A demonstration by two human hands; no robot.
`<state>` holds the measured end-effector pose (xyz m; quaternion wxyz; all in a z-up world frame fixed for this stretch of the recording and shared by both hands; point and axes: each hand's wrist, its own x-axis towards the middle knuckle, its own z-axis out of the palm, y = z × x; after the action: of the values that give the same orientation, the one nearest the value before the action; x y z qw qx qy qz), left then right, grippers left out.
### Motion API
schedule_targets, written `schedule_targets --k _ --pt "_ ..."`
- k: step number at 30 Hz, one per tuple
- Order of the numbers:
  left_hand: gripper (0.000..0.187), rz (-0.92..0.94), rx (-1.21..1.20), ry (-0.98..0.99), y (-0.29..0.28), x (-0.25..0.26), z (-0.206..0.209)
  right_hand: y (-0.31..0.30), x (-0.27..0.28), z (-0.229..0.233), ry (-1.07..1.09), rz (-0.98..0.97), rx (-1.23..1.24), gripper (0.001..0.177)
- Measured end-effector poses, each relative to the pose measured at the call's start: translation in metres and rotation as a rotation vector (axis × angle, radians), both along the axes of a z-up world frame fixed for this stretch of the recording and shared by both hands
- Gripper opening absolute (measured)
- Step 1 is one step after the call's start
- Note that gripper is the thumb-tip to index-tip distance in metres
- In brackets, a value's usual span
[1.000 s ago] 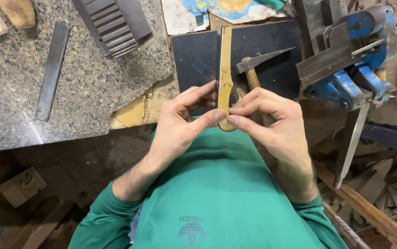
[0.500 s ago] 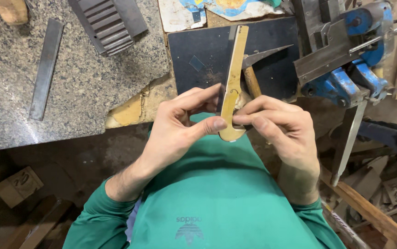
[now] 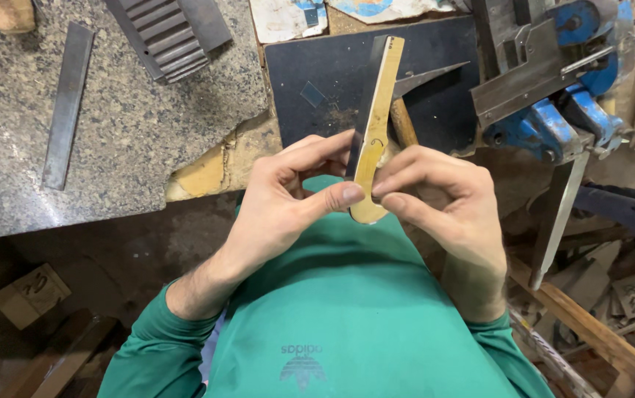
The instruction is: The person uses a bench vise and a hammer to bend and shape a small piece of wood. They repeatedly clamp the wood, strike it with the hammer, and inspect the curvature.
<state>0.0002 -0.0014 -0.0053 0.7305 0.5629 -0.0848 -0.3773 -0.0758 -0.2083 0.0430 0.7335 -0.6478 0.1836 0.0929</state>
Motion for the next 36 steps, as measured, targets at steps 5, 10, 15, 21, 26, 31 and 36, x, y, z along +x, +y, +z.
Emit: schedule_targets --k 5,10,15,21,26,31,36 --pt "0.057 0.03 -0.047 0.111 0.0 0.002 -0.023 0.009 0.015 -0.011 -0.074 0.061 0.069 0.016" --pt "0.059 0.141 -0.059 0.264 -0.001 0.015 -0.059 0.006 0.001 -0.04 -0.127 -0.071 0.178 0.015" --pt "0.058 0.255 -0.251 0.486 0.016 0.025 -0.078 -0.008 0.006 -0.097 -0.189 -0.096 -0.137 0.014" --pt "0.058 0.183 -0.323 0.556 0.016 0.028 -0.074 0.017 0.04 -0.139 -0.177 0.066 -0.751 0.013" --pt "0.057 0.159 -0.37 0.611 0.003 0.028 -0.07 0.008 0.014 -0.1 -0.298 0.037 -0.222 0.028" --pt "0.054 0.125 -0.215 0.539 -0.03 0.023 -0.06 -0.014 -0.001 -0.086 -0.095 -0.179 0.071 0.012" --pt "0.037 0.01 0.177 -0.389 -0.049 0.017 -0.02 -0.042 0.007 -0.075 -0.167 -0.214 -0.047 0.018"
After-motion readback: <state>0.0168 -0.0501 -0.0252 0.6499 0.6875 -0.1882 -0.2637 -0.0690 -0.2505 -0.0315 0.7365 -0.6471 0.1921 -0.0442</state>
